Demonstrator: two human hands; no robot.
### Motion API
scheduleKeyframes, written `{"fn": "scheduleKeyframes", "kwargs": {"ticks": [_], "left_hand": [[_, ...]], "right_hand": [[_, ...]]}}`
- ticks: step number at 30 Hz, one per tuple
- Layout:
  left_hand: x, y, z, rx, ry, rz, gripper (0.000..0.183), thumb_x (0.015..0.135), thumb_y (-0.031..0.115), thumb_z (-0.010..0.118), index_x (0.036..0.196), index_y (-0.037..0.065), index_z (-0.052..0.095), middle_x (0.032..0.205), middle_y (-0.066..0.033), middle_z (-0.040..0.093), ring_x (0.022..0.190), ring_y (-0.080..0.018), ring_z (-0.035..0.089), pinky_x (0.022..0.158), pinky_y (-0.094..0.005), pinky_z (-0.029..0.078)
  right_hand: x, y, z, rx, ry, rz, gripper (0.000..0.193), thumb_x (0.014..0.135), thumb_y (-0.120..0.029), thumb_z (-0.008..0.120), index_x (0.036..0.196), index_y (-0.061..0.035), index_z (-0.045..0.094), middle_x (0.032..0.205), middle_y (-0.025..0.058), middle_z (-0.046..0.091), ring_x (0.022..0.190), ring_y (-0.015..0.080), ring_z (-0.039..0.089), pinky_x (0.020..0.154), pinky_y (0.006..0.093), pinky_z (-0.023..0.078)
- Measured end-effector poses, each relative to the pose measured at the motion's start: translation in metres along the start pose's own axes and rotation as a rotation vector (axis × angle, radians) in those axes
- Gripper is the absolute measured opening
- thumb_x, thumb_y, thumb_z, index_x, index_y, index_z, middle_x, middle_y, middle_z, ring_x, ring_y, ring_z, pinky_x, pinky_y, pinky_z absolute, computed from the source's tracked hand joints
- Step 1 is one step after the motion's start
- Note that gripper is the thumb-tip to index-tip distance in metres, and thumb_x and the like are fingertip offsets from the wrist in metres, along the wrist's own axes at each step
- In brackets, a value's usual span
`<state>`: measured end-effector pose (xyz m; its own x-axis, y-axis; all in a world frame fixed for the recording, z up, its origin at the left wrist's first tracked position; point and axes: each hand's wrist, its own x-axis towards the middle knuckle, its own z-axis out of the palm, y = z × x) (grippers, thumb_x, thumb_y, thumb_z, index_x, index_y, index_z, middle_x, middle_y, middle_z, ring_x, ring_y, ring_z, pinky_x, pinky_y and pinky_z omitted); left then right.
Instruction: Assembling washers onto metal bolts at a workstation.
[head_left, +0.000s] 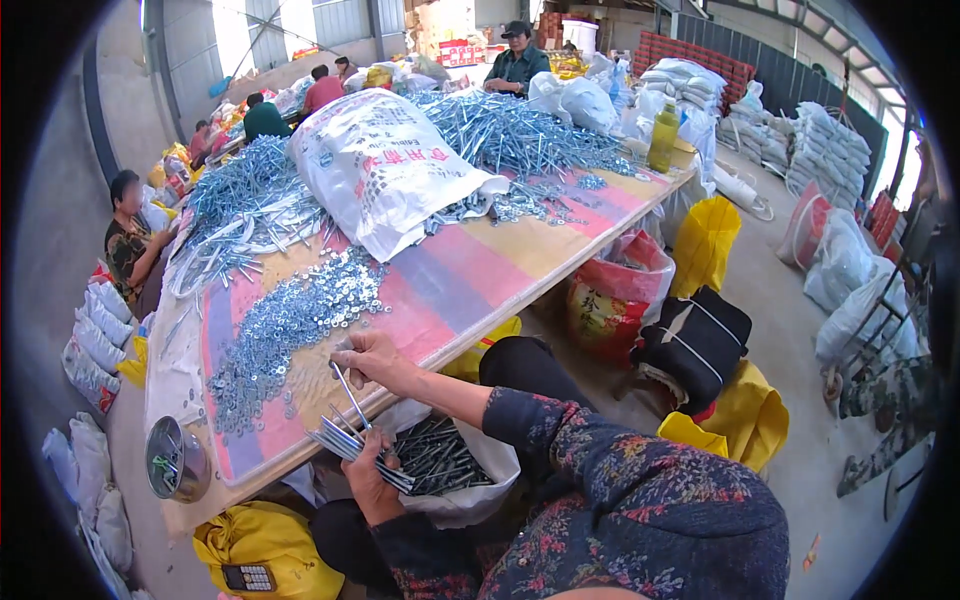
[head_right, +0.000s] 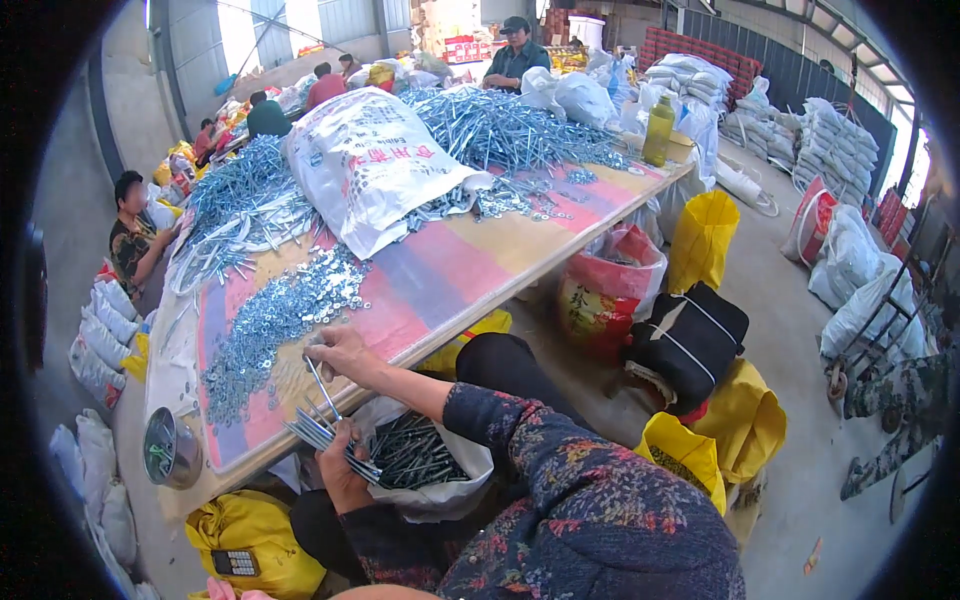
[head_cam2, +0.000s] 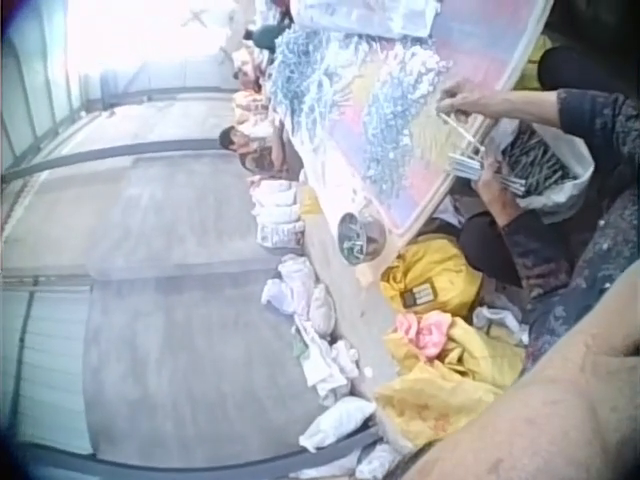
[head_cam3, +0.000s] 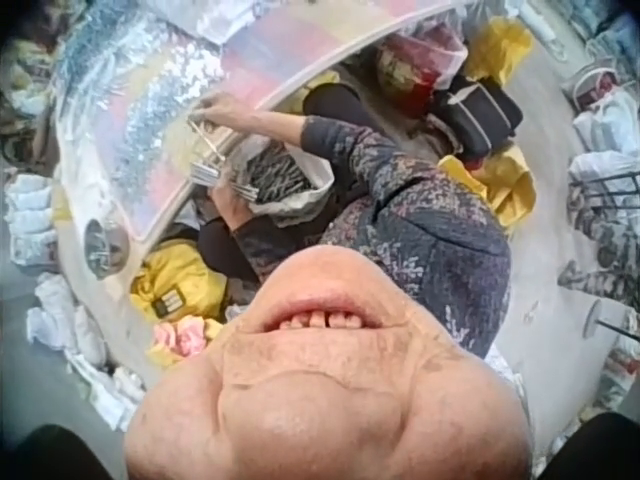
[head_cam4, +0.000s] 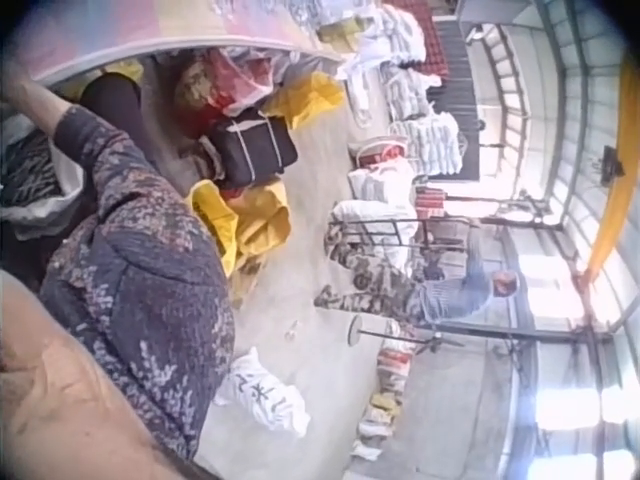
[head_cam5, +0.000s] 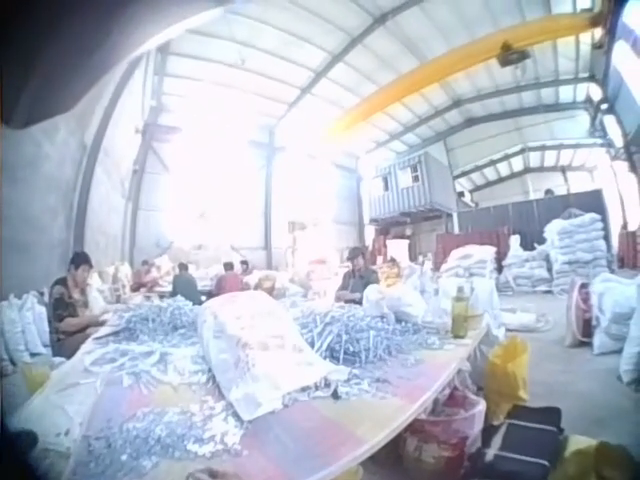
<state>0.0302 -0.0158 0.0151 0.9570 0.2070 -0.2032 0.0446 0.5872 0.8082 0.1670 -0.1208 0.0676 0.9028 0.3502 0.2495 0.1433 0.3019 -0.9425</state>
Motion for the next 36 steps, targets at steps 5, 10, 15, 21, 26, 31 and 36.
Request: {"fn": "scheduleKeyframes", "kwargs": {"ticks": [5, 10, 15, 21, 26, 31, 36], "left_hand": [[-0.005, -0.004, -0.016, -0.130, -0.067, -0.045, 0.015, 0.086, 0.010, 0.064, 0.096, 0.000, 0.058, 0.076, -0.0042, 0.057, 0.058, -0.0091, 0.051, 0.042, -0.0183, 0.039], [-0.015, 0.007, -0.007, 0.330, -0.062, 0.321, 0.022, 0.092, 0.019, 0.055, 0.110, 0.007, 0.059, 0.088, 0.0032, 0.057, 0.071, -0.0036, 0.052, 0.054, -0.0169, 0.038], [0.004, 0.014, -0.020, -0.233, 0.225, 0.002, 0.017, 0.081, 0.005, 0.069, 0.095, -0.001, 0.063, 0.072, -0.0057, 0.060, 0.054, -0.0098, 0.055, 0.041, -0.0210, 0.040], [-0.001, 0.018, -0.029, -0.289, 0.217, 0.056, 0.018, 0.081, 0.002, 0.070, 0.095, -0.005, 0.061, 0.076, -0.0095, 0.062, 0.060, -0.0119, 0.057, 0.041, -0.0200, 0.042], [-0.002, 0.012, -0.033, -0.271, 0.265, 0.067, 0.020, 0.081, 0.002, 0.069, 0.097, -0.006, 0.060, 0.077, -0.0101, 0.062, 0.061, -0.0119, 0.057, 0.042, -0.0200, 0.041], [-0.006, 0.014, -0.030, -0.288, 0.213, 0.068, 0.019, 0.082, 0.003, 0.069, 0.096, -0.006, 0.060, 0.077, -0.0105, 0.062, 0.058, -0.0109, 0.055, 0.042, -0.0189, 0.041], [-0.007, 0.014, -0.023, -0.296, 0.242, 0.068, 0.019, 0.082, 0.004, 0.069, 0.096, -0.005, 0.060, 0.076, -0.0101, 0.062, 0.055, -0.0106, 0.054, 0.042, -0.0186, 0.040]], "right_hand": [[-0.013, -0.016, 0.009, -0.644, -0.182, -0.395, 0.010, 0.084, -0.008, 0.060, 0.082, -0.0012, 0.053, 0.067, 0.0168, 0.058, 0.058, 0.0319, 0.060, 0.053, 0.0363, 0.047], [-0.041, 0.010, 0.002, -0.913, -0.547, -0.593, 0.014, 0.078, -0.011, 0.059, 0.089, -0.0050, 0.053, 0.073, 0.0172, 0.059, 0.071, 0.0372, 0.062, 0.061, 0.0431, 0.049], [-0.009, 0.008, 0.005, -0.675, -0.222, -0.203, 0.018, 0.089, -0.018, 0.058, 0.101, -0.0046, 0.061, 0.080, 0.0183, 0.064, 0.071, 0.0292, 0.065, 0.062, 0.0356, 0.049], [0.095, 0.064, 0.025, -1.155, -0.017, -0.628, 0.026, 0.089, -0.021, 0.056, 0.108, -0.0041, 0.063, 0.107, 0.0152, 0.064, 0.097, 0.0278, 0.062, 0.079, 0.0397, 0.050], [0.070, 0.080, 0.046, -1.491, -0.316, -0.486, 0.022, 0.086, -0.016, 0.055, 0.103, -0.0053, 0.065, 0.108, 0.0125, 0.063, 0.105, 0.0297, 0.056, 0.088, 0.0400, 0.047], [0.054, 0.056, -0.003, -1.323, -0.196, -0.508, 0.022, 0.087, -0.014, 0.056, 0.104, -0.0030, 0.065, 0.101, 0.0123, 0.064, 0.094, 0.0271, 0.062, 0.082, 0.0370, 0.049], [0.056, 0.029, -0.030, -1.032, -0.010, -0.301, 0.020, 0.089, -0.015, 0.057, 0.101, -0.0012, 0.066, 0.084, 0.0117, 0.069, 0.077, 0.0182, 0.068, 0.068, 0.0294, 0.050]]}}
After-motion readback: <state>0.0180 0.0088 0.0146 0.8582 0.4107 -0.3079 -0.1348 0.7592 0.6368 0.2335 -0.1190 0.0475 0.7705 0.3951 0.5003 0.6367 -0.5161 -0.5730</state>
